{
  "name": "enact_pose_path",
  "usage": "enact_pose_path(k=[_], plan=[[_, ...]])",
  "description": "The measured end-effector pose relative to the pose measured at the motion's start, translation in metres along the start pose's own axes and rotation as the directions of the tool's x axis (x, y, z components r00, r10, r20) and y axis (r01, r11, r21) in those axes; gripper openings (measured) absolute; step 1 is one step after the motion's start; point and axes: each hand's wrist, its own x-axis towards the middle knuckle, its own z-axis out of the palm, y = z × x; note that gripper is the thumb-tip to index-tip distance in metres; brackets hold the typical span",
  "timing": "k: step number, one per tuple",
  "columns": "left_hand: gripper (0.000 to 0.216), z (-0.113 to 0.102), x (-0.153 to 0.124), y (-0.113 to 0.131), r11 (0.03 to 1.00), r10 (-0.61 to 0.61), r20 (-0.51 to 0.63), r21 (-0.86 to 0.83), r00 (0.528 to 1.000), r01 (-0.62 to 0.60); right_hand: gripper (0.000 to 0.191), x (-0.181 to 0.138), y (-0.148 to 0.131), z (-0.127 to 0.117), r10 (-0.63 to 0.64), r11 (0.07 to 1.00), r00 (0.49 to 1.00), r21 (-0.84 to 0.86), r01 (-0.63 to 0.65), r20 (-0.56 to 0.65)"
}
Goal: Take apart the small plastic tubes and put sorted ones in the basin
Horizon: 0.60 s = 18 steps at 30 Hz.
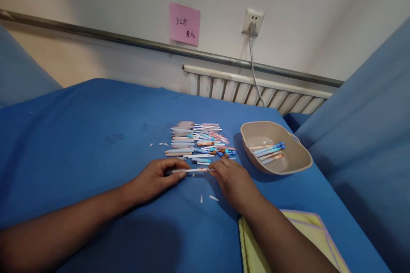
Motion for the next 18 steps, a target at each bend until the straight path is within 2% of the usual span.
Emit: enact_pose_path(k=[6,14,18], plan=[[0.016,0.005,-0.005,0.003,0.996,0.06,0.013,0.072,0.998,-0.06,0.024,-0.002,-0.017,0.0,-0.046,0.998,0.999,-0.035,0.047,0.019],[0.017,0.004,-0.007,0.006,0.991,0.114,0.041,0.072,0.993,-0.117,0.023,-0.004,-0.016,-0.001,-0.077,0.997,0.997,0.024,0.077,0.018],[0.019,0.003,-0.007,0.006,0.999,0.05,0.086,-0.006,0.995,-0.05,0.021,-0.004,-0.016,-0.003,-0.099,0.994,0.995,0.043,0.099,0.012]])
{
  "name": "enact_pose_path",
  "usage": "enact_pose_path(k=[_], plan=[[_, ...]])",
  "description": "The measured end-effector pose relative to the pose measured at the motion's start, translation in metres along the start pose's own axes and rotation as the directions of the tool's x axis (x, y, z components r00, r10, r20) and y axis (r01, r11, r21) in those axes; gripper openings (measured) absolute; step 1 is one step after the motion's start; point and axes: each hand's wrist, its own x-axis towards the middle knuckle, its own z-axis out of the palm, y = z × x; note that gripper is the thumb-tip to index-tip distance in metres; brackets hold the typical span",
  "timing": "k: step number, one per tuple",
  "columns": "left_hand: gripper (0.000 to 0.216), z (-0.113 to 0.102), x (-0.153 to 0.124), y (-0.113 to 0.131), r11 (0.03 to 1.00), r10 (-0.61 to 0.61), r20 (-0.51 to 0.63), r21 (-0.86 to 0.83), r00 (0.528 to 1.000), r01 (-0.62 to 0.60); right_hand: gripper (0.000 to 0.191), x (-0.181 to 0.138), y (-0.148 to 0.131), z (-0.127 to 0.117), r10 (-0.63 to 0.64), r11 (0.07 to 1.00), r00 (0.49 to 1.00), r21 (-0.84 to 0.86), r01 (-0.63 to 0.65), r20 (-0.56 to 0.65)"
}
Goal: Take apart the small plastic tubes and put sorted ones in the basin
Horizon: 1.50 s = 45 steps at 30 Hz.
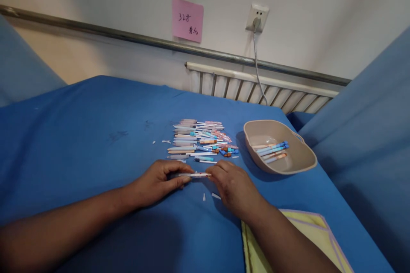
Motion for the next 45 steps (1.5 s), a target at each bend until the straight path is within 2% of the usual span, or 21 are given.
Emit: enact_pose_path(k=[5,9,16,21,25,29,31,33,37,40,42,45], plan=[[0.022,0.003,0.001,-0.002,0.968,-0.122,0.071,-0.21,0.99,0.135,0.02,0.0,0.0,-0.001,-0.031,0.999,0.999,0.021,0.032,-0.028],[0.027,0.005,0.001,-0.001,0.949,-0.151,0.098,-0.265,0.984,0.172,0.02,0.0,-0.001,0.0,-0.05,0.998,0.998,0.024,0.051,-0.04],[0.02,0.004,0.0,0.0,0.982,-0.075,0.034,-0.174,0.997,0.08,0.019,-0.001,-0.002,0.002,-0.042,0.998,0.998,0.034,0.044,-0.043],[0.017,0.003,-0.001,0.001,0.998,0.051,-0.026,0.031,0.998,-0.051,0.019,-0.003,-0.005,0.001,-0.02,0.996,0.999,0.085,0.024,-0.041],[0.019,0.001,-0.005,0.003,0.95,0.202,-0.012,0.246,0.979,-0.193,0.017,-0.002,-0.007,0.0,0.016,0.985,0.999,0.175,-0.011,-0.029],[0.022,0.0,-0.007,0.003,0.856,0.336,0.078,0.389,0.938,-0.339,0.018,-0.001,-0.006,0.003,0.118,0.941,0.992,0.314,-0.122,0.032],[0.022,0.0,-0.007,0.004,0.856,0.331,0.079,0.395,0.94,-0.335,0.02,-0.001,-0.006,0.006,0.163,0.905,0.984,0.385,-0.179,0.073],[0.02,0.0,-0.006,0.004,0.901,0.265,0.036,0.347,0.964,-0.261,0.017,-0.002,-0.006,0.009,0.197,0.891,0.979,0.407,-0.202,0.053],[0.017,0.003,-0.002,0.003,0.986,0.104,-0.02,0.135,0.994,-0.1,0.019,-0.005,-0.009,0.009,0.137,0.96,0.989,0.255,-0.117,-0.061],[0.017,0.005,-0.001,0.002,0.997,0.065,-0.019,0.051,0.998,-0.064,0.008,-0.005,-0.011,0.006,0.052,0.989,0.997,0.144,-0.044,-0.052],[0.017,0.006,-0.002,0.002,0.99,0.094,-0.01,0.104,0.996,-0.092,0.011,-0.004,-0.012,0.005,0.048,0.99,0.998,0.134,-0.043,-0.034],[0.018,0.005,-0.006,0.002,0.944,0.2,0.01,0.267,0.98,-0.195,0.015,-0.002,-0.013,0.005,0.1,0.972,0.995,0.212,-0.101,0.019]])
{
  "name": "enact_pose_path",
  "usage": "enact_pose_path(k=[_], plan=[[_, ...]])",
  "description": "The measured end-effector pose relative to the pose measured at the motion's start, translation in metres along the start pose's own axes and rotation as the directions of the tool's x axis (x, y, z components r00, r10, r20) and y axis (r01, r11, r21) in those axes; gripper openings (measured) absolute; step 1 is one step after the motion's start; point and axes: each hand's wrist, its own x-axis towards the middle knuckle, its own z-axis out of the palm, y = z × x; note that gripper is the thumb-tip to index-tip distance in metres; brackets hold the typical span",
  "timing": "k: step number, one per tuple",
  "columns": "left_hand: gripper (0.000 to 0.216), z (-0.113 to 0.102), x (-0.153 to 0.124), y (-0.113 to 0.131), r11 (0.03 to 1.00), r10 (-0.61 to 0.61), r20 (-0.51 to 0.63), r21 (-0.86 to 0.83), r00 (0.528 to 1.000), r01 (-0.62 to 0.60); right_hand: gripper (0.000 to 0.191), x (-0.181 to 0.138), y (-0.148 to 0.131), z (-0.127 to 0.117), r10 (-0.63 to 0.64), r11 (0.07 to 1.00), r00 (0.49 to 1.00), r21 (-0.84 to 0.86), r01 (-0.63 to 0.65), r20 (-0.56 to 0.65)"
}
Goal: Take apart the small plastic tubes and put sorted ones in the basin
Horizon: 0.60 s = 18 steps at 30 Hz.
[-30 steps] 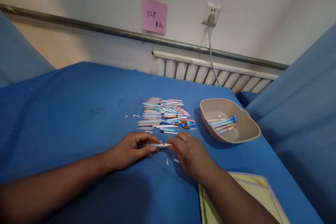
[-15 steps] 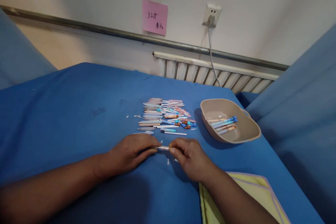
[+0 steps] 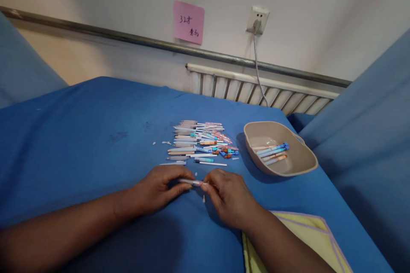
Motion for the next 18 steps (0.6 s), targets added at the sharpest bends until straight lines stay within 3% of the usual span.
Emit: enact_pose_path(k=[3,8,11,15,18], plan=[[0.017,-0.0012,-0.0007,0.0005,0.999,0.016,0.01,0.032,1.0,-0.017,0.019,0.0004,0.0006,0.0021,0.042,0.995,0.998,0.084,-0.046,0.05],[0.015,0.0021,0.0042,0.0,0.938,-0.187,0.044,-0.287,0.981,0.192,0.018,-0.0027,0.0014,0.0037,-0.017,0.999,0.997,-0.03,0.014,-0.069],[0.018,0.0051,0.0044,-0.001,0.899,-0.219,0.077,-0.371,0.973,0.232,0.006,-0.0036,-0.0002,0.0025,-0.055,0.992,0.997,-0.116,0.049,-0.052],[0.018,0.0044,-0.0003,-0.0006,0.994,-0.046,0.009,-0.099,0.999,0.046,0.016,-0.0011,-0.0023,0.002,0.002,0.996,1.0,-0.093,-0.001,0.018],[0.019,0.0025,-0.0024,0.001,0.999,0.041,0.015,0.029,0.999,-0.042,0.021,0.0001,-0.002,0.004,0.043,0.999,0.998,0.026,-0.044,0.045]])
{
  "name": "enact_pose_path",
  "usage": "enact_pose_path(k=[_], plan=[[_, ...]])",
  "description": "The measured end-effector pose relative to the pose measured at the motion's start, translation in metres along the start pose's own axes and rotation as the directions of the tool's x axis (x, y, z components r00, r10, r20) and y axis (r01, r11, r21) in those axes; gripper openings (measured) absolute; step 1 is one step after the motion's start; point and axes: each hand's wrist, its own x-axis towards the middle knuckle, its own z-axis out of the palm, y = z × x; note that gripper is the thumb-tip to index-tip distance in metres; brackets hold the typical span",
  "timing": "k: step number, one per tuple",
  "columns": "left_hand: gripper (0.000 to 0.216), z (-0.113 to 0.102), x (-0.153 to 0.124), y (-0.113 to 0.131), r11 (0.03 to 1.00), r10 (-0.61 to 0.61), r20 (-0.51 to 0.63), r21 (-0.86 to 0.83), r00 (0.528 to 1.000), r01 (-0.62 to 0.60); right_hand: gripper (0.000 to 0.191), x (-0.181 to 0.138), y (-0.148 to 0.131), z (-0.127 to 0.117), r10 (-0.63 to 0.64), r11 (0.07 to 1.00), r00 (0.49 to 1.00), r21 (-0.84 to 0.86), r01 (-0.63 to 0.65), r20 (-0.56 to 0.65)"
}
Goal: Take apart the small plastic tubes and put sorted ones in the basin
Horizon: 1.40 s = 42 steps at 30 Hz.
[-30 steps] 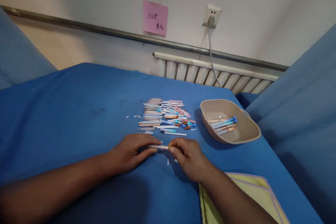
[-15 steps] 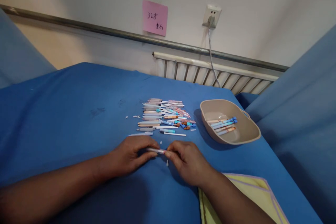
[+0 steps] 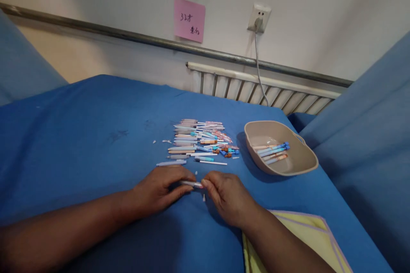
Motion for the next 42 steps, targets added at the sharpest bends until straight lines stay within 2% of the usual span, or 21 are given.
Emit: enact_pose_path(k=[2,4,7,8,11,14,17,20,23,28,31,36,38,40,42], plan=[[0.017,-0.0006,0.0006,0.0006,0.998,-0.045,-0.004,-0.038,0.999,0.045,0.015,-0.0005,0.0007,0.0012,0.006,1.0,1.0,0.031,-0.005,-0.02],[0.015,-0.0007,0.0023,0.0004,0.988,-0.112,-0.01,-0.109,0.994,0.111,0.023,-0.0017,0.0011,0.0016,-0.012,1.0,0.998,-0.006,0.012,-0.06],[0.015,-0.0002,0.0043,-0.0002,0.969,-0.156,-0.021,-0.195,0.988,0.149,0.008,-0.0026,0.0006,0.0003,-0.08,0.99,0.993,-0.126,0.069,-0.089],[0.015,-0.0001,0.0045,-0.0002,0.968,-0.154,-0.019,-0.203,0.988,0.147,0.006,-0.0024,0.0001,-0.0004,-0.097,0.983,0.992,-0.166,0.083,-0.082],[0.015,0.0,0.004,0.0003,0.977,-0.132,0.002,-0.167,0.991,0.13,0.017,-0.0012,-0.0011,-0.0022,-0.104,0.967,0.995,-0.233,0.1,-0.004],[0.014,-0.0001,0.0034,0.0009,0.982,-0.124,0.021,-0.143,0.992,0.126,0.017,-0.0009,-0.0017,-0.0022,-0.092,0.974,0.995,-0.205,0.098,0.041],[0.013,-0.0003,0.0036,0.001,0.978,-0.13,0.013,-0.165,0.991,0.13,0.021,-0.0022,-0.0022,-0.001,-0.088,0.98,0.996,-0.178,0.083,-0.022],[0.015,-0.0005,0.0035,0.0009,0.975,-0.134,0.013,-0.174,0.991,0.135,0.008,-0.0027,-0.0028,-0.0001,-0.086,0.978,0.995,-0.193,0.077,-0.041],[0.017,-0.0005,0.0031,0.001,0.977,-0.126,0.022,-0.171,0.992,0.128,0.015,-0.0023,-0.0026,0.0002,-0.085,0.978,0.996,-0.192,0.079,-0.026],[0.016,-0.0006,0.0038,0.0014,0.974,-0.146,-0.003,-0.177,0.989,0.143,0.023,-0.003,-0.0023,0.0009,-0.082,0.986,0.994,-0.152,0.07,-0.077],[0.017,-0.001,0.0045,0.0019,0.97,-0.147,-0.007,-0.196,0.989,0.143,0.009,-0.0024,-0.0033,0.0003,-0.067,0.98,0.996,-0.192,0.055,-0.058],[0.018,-0.0005,0.0035,0.001,0.979,-0.128,0.003,-0.158,0.992,0.127,0.02,-0.0013,-0.0024,-0.0001,-0.049,0.991,0.999,-0.127,0.051,0.016],[0.017,-0.0003,0.0032,0.0005,0.98,-0.123,0.004,-0.156,0.992,0.122,0.018,-0.002,-0.0013,0.0006,-0.042,0.995,0.999,-0.087,0.04,-0.018],[0.016,-0.0007,0.0032,0.0005,0.978,-0.135,-0.005,-0.159,0.991,0.133,0.024,-0.0028,-0.0007,0.001,-0.041,0.996,0.997,-0.085,0.035,-0.06],[0.016,-0.0014,0.0034,0.0011,0.977,-0.146,-0.012,-0.157,0.989,0.142,0.015,-0.0027,-0.001,0.0005,-0.056,0.993,0.996,-0.106,0.048,-0.07]])
